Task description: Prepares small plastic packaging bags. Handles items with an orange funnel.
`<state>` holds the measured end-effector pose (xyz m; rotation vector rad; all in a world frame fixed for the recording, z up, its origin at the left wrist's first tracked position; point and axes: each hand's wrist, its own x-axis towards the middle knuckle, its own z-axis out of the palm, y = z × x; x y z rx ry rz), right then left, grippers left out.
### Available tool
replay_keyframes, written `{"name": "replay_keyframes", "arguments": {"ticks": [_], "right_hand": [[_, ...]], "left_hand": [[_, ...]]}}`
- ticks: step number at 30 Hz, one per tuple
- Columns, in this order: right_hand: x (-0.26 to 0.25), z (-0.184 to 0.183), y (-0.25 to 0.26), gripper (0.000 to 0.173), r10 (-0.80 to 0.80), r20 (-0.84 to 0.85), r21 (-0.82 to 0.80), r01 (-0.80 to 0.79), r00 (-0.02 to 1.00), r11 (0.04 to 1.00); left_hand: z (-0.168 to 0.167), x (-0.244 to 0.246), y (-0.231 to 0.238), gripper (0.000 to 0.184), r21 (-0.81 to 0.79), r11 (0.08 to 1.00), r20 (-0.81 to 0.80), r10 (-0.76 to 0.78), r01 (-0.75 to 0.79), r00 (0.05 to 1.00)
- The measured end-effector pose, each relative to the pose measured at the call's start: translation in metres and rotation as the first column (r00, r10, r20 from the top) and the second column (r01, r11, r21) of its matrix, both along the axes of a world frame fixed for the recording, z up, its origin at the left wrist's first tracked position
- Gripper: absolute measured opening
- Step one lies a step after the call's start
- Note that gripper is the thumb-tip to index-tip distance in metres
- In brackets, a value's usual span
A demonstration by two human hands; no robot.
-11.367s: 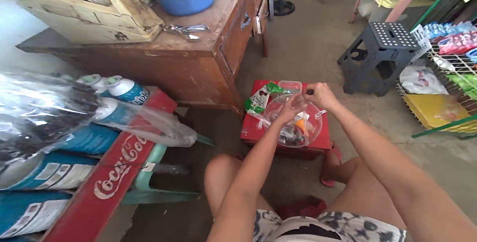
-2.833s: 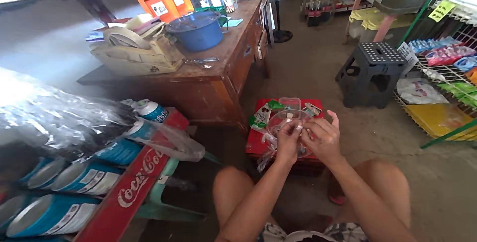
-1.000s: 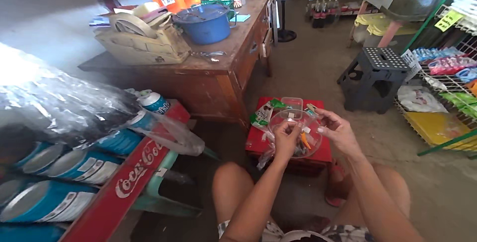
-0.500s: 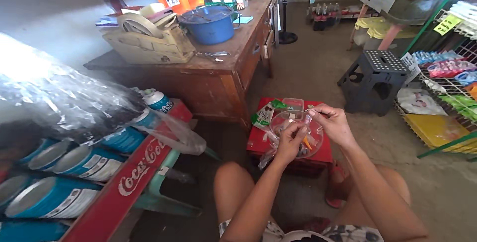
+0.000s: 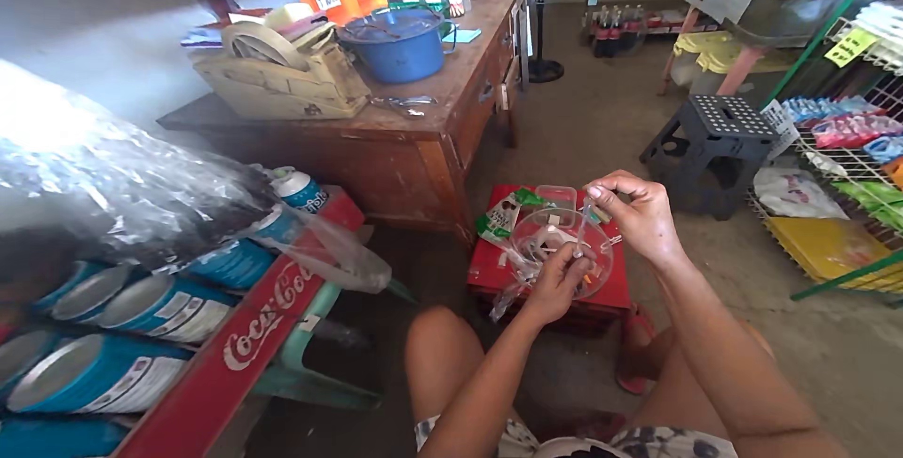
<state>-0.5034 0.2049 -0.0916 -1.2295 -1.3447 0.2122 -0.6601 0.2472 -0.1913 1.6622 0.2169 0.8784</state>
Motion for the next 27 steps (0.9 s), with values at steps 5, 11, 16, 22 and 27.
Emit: {"name": "replay_keyframes", "arguments": {"ticks": [5, 11, 16, 22, 27], "right_hand": [[0.005, 0.01, 0.001, 0.013, -0.034, 0.132, 0.003, 0.034, 0.991, 0.999], [0.008, 0.02, 0.001, 0.011, -0.065, 0.136, 0.096, 0.052, 0.989, 0.994], [0.011, -0.011, 0.021, 0.01, -0.007, 0.091, 0.019, 0.006, 0.996, 1.0], [0.018, -0.054, 0.04, 0.009, 0.134, 0.041, -0.24, -0.121, 0.99, 0.963], [0.009, -0.081, 0.045, 0.021, 0.234, -0.058, -0.426, -0.236, 0.971, 0.874]], "left_hand": [[-0.008, 0.0, -0.002, 0.036, 0.102, 0.992, -0.085, 0.083, -0.074, 0.993], [-0.031, 0.003, 0.005, 0.039, 0.201, 0.975, -0.216, 0.138, -0.094, 0.967], [-0.037, -0.002, 0.027, 0.037, 0.277, 0.961, -0.463, 0.126, 0.008, 0.877], [0.006, -0.006, 0.072, 0.089, -0.019, 1.0, -0.567, -0.02, 0.011, 0.823], [-0.003, 0.007, 0.078, 0.021, -0.07, 0.994, -0.541, 0.035, -0.087, 0.84]]}}
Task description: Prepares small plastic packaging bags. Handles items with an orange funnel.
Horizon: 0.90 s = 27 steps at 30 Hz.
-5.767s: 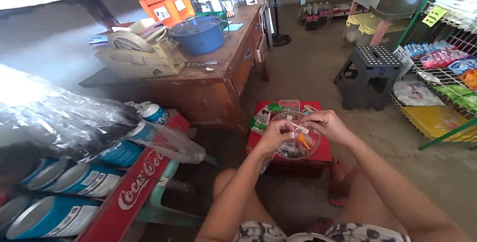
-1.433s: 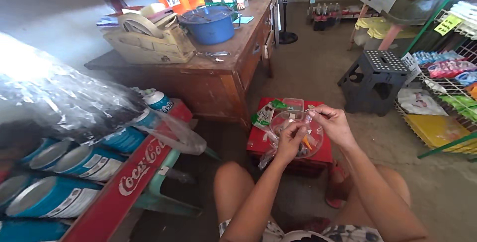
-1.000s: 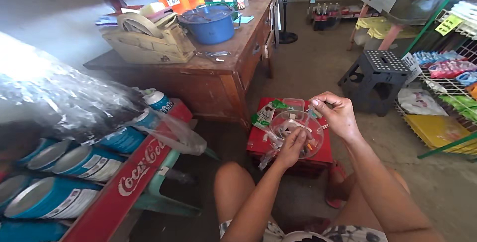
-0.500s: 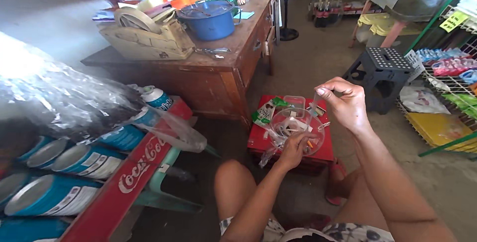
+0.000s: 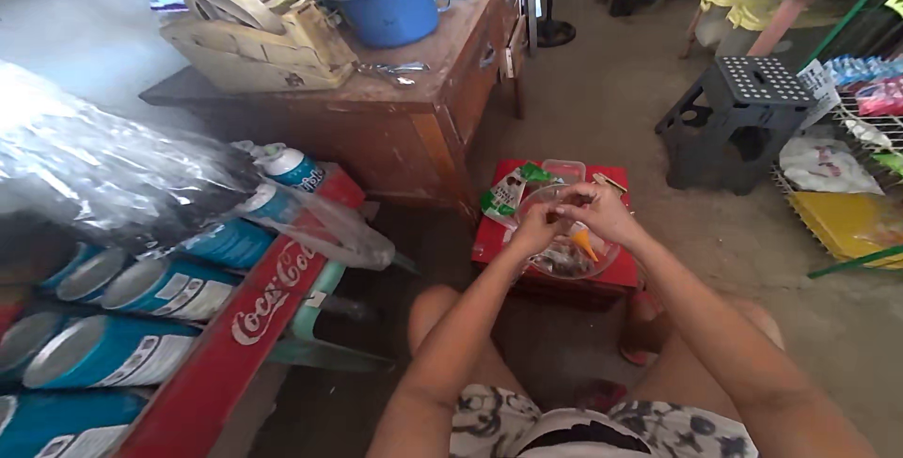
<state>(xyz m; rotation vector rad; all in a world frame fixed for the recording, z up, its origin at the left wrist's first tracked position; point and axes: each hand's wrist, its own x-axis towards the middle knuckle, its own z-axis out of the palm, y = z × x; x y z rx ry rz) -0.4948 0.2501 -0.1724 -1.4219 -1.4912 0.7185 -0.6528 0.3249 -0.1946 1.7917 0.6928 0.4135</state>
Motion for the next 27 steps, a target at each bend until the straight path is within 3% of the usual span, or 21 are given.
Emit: {"name": "replay_keyframes", "arguments": {"ticks": [2, 4, 8, 12, 15, 18, 20, 23, 25, 27], "right_hand": [[0.007, -0.005, 0.0, 0.04, 0.029, 0.016, -0.08, -0.028, 0.999, 0.996], [0.021, -0.013, 0.0, 0.045, 0.018, 0.054, -0.131, -0.01, 0.998, 0.991], [0.048, -0.035, -0.002, 0.027, -0.035, 0.061, -0.168, 0.044, 0.998, 0.985], [0.061, -0.048, -0.001, 0.023, -0.088, 0.065, -0.199, 0.099, 0.994, 0.975], [0.066, -0.045, 0.0, 0.02, -0.093, 0.115, -0.235, 0.118, 0.989, 0.965], [0.072, -0.053, 0.007, 0.017, -0.009, 0.269, -0.355, 0.107, 0.963, 0.929], [0.068, -0.063, 0.014, 0.019, 0.102, 0.366, -0.449, 0.079, 0.925, 0.89], [0.055, -0.09, 0.025, 0.027, 0.229, 0.442, -0.479, 0.012, 0.867, 0.878], [0.048, -0.105, 0.03, 0.033, 0.267, 0.483, -0.514, 0.023, 0.834, 0.857], [0.045, -0.115, 0.031, 0.031, 0.283, 0.512, -0.553, 0.059, 0.811, 0.831]], "left_hand": [[-0.015, -0.005, 0.002, 0.021, -0.083, 0.996, -0.031, 0.031, -0.034, 0.999], [-0.027, -0.014, 0.005, 0.021, -0.195, 0.978, -0.032, 0.076, -0.081, 0.997], [-0.019, -0.023, 0.002, 0.017, -0.323, 0.94, 0.023, 0.12, -0.106, 0.993], [-0.007, -0.02, 0.002, 0.013, -0.361, 0.932, 0.093, 0.064, -0.026, 0.994], [-0.021, -0.028, 0.021, 0.018, -0.175, 0.984, -0.114, -0.011, -0.01, 0.993], [-0.043, -0.041, 0.049, 0.023, 0.09, 0.996, -0.47, 0.018, 0.028, 0.882], [-0.05, -0.043, 0.058, 0.026, 0.181, 0.983, -0.591, 0.104, 0.006, 0.8], [-0.052, -0.034, 0.059, 0.029, 0.315, 0.949, -0.592, 0.22, -0.029, 0.775], [-0.056, -0.022, 0.053, 0.033, 0.439, 0.898, -0.485, 0.26, -0.025, 0.835], [-0.06, -0.007, 0.046, 0.028, 0.524, 0.851, -0.369, 0.192, 0.033, 0.909]]}}
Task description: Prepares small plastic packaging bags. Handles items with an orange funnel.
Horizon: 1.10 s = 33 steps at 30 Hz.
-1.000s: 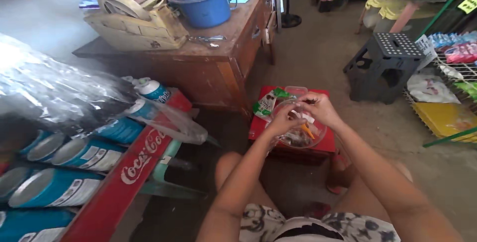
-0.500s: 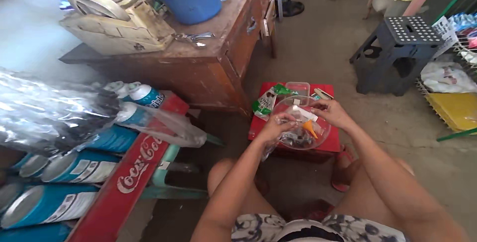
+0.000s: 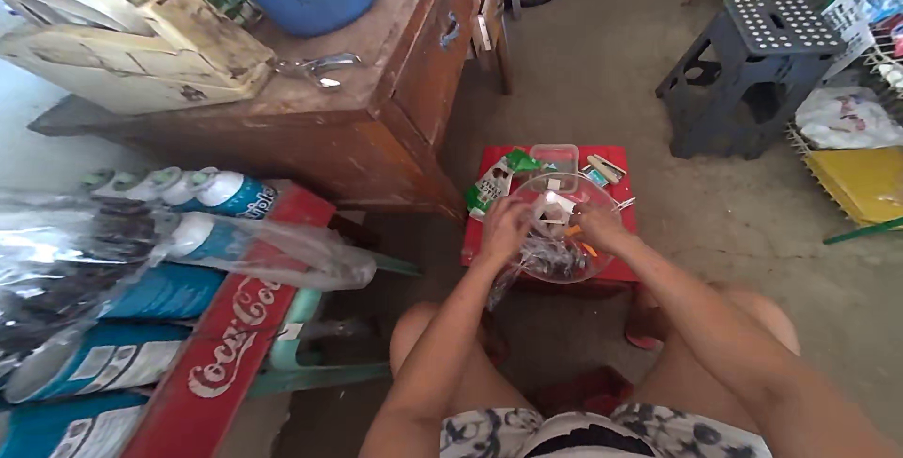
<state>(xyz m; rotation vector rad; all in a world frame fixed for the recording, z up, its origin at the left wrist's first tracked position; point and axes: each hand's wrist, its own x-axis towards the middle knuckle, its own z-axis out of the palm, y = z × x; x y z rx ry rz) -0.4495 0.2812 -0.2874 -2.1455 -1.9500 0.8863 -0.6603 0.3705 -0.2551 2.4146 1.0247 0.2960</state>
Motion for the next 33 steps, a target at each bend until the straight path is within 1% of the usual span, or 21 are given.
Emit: {"name": "replay_keyframes", "arguments": {"ticks": [2, 5, 7, 10, 12, 13, 14, 16, 18, 21, 23, 25, 26, 27, 28, 29, 30, 31, 32, 33], "right_hand": [[0.003, -0.005, 0.001, 0.029, -0.007, 0.06, -0.041, 0.009, 0.998, 0.999], [0.009, -0.005, 0.004, 0.028, -0.052, 0.123, -0.039, 0.057, 0.991, 0.998], [0.012, -0.006, 0.005, 0.028, -0.089, 0.134, -0.002, 0.09, 0.987, 0.996], [0.01, -0.004, 0.005, 0.031, -0.106, 0.126, 0.068, 0.098, 0.986, 0.993], [0.005, 0.002, 0.004, 0.025, -0.086, 0.087, 0.144, 0.073, 0.992, 0.987], [0.003, 0.008, 0.003, 0.022, -0.061, 0.053, 0.149, 0.052, 0.997, 0.987], [0.0, 0.014, 0.001, 0.023, -0.022, 0.006, 0.114, 0.021, 1.0, 0.993], [-0.006, 0.021, 0.0, 0.027, 0.044, -0.077, -0.047, -0.048, 0.996, 0.998], [-0.011, 0.012, -0.001, 0.029, 0.078, -0.097, -0.139, -0.091, 0.992, 0.986], [-0.014, -0.008, -0.003, 0.029, 0.141, -0.024, -0.204, -0.143, 0.99, 0.969], [-0.015, -0.006, -0.004, 0.028, 0.164, 0.031, -0.275, -0.15, 0.986, 0.95], [-0.014, -0.004, -0.004, 0.029, 0.128, 0.034, -0.264, -0.114, 0.991, 0.958], [-0.013, -0.005, -0.003, 0.031, 0.099, 0.017, -0.244, -0.092, 0.995, 0.965], [-0.012, -0.008, -0.003, 0.032, 0.083, 0.005, -0.235, -0.079, 0.997, 0.969], [-0.012, -0.011, -0.003, 0.033, 0.074, -0.003, -0.234, -0.073, 0.997, 0.969], [-0.012, -0.014, -0.002, 0.033, 0.074, -0.008, -0.236, -0.074, 0.997, 0.969], [-0.012, -0.016, -0.003, 0.032, 0.079, -0.017, -0.237, -0.081, 0.997, 0.968], [-0.012, -0.017, -0.003, 0.03, 0.087, -0.031, -0.241, -0.092, 0.996, 0.966], [-0.012, -0.018, -0.003, 0.03, 0.094, -0.045, -0.245, -0.102, 0.995, 0.964], [-0.011, -0.017, -0.003, 0.03, 0.091, -0.057, -0.247, -0.103, 0.994, 0.964]], "left_hand": [[-0.01, 0.016, -0.005, 0.025, 0.008, 0.991, -0.017, -0.13, 0.13, 0.991], [-0.021, 0.035, -0.01, 0.026, -0.088, 0.979, -0.207, -0.2, 0.185, 0.958], [-0.02, 0.041, -0.011, 0.024, -0.11, 0.977, -0.305, -0.206, 0.18, 0.93], [0.005, 0.032, -0.006, 0.022, -0.085, 0.988, -0.391, -0.155, 0.132, 0.907], [0.013, 0.015, 0.002, 0.022, -0.05, 0.993, -0.431, -0.117, 0.106, 0.895], [0.017, 0.008, 0.006, 0.023, -0.053, 0.995, -0.461, -0.102, 0.088, 0.882], [0.021, 0.001, 0.008, 0.023, -0.075, 0.995, -0.496, -0.091, 0.061, 0.863], [0.026, -0.009, 0.008, 0.024, -0.114, 0.993, -0.543, -0.082, 0.023, 0.836], [0.028, -0.016, 0.006, 0.025, -0.136, 0.99, -0.564, -0.1, 0.027, 0.82], [0.033, -0.024, 0.004, 0.03, -0.153, 0.988, -0.591, -0.118, 0.033, 0.798], [0.036, -0.028, 0.005, 0.03, -0.151, 0.988, -0.614, -0.112, 0.023, 0.781], [0.036, -0.032, 0.007, 0.025, -0.145, 0.989, -0.62, -0.109, 0.022, 0.777], [0.037, -0.032, 0.008, 0.028, -0.148, 0.989, -0.614, -0.113, 0.026, 0.781], [0.038, -0.033, 0.008, 0.041, -0.156, 0.987, -0.597, -0.123, 0.035, 0.793], [0.04, -0.032, 0.007, 0.06, -0.161, 0.985, -0.581, -0.14, 0.056, 0.802], [0.042, -0.031, 0.006, 0.072, -0.164, 0.983, -0.552, -0.162, 0.084, 0.818], [0.043, -0.029, 0.005, 0.075, -0.159, 0.98, -0.491, -0.184, 0.12, 0.851], [0.04, -0.027, 0.003, 0.068, -0.138, 0.977, -0.393, -0.207, 0.165, 0.896], [0.036, -0.023, 0.001, 0.053, -0.105, 0.972, -0.273, -0.231, 0.21, 0.934], [0.03, -0.016, -0.001, 0.036, -0.068, 0.966, -0.178, -0.256, 0.248, 0.95]]}}
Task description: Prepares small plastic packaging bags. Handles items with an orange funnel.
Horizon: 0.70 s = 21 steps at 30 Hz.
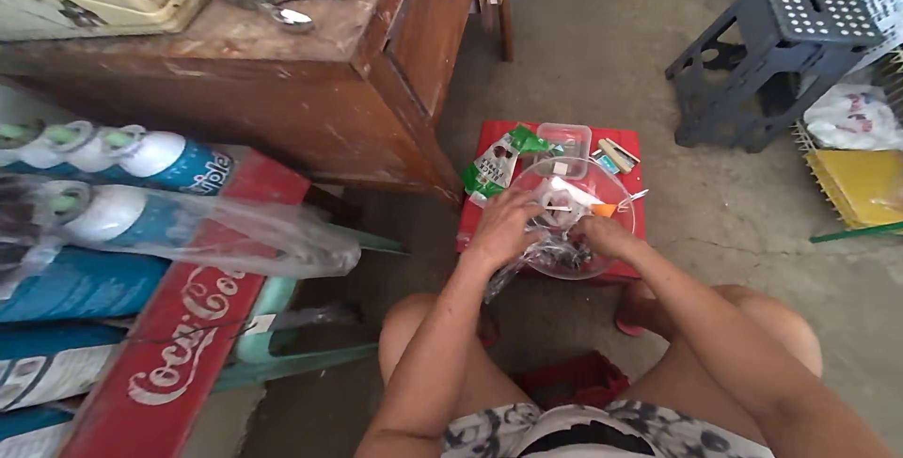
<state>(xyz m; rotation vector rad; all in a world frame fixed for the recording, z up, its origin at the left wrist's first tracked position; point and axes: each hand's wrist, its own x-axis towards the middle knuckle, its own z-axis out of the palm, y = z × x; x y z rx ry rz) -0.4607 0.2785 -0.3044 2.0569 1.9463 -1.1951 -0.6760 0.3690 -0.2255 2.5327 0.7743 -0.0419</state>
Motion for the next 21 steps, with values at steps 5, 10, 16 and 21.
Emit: {"name": "replay_keyframes", "arguments": {"ticks": [5, 10, 16, 21], "right_hand": [[0.004, 0.006, 0.002, 0.031, -0.123, 0.06, -0.002, 0.123, 0.991, 0.992], [0.008, 0.004, 0.003, 0.048, -0.216, 0.074, -0.003, 0.217, 0.973, 0.976], [0.007, -0.003, 0.003, 0.036, -0.201, 0.14, 0.06, 0.195, 0.97, 0.979], [0.006, -0.006, 0.005, 0.03, -0.157, 0.143, 0.098, 0.144, 0.977, 0.985]], "left_hand": [[-0.039, 0.039, -0.018, 0.031, -0.079, 0.994, -0.171, -0.083, 0.07, 0.982], [-0.054, 0.042, -0.02, 0.032, -0.145, 0.989, -0.431, -0.094, 0.034, 0.898], [-0.054, 0.043, -0.019, 0.034, -0.16, 0.985, -0.45, -0.124, 0.057, 0.884], [-0.054, 0.04, -0.015, 0.036, -0.173, 0.984, -0.433, -0.122, 0.051, 0.893]]}}
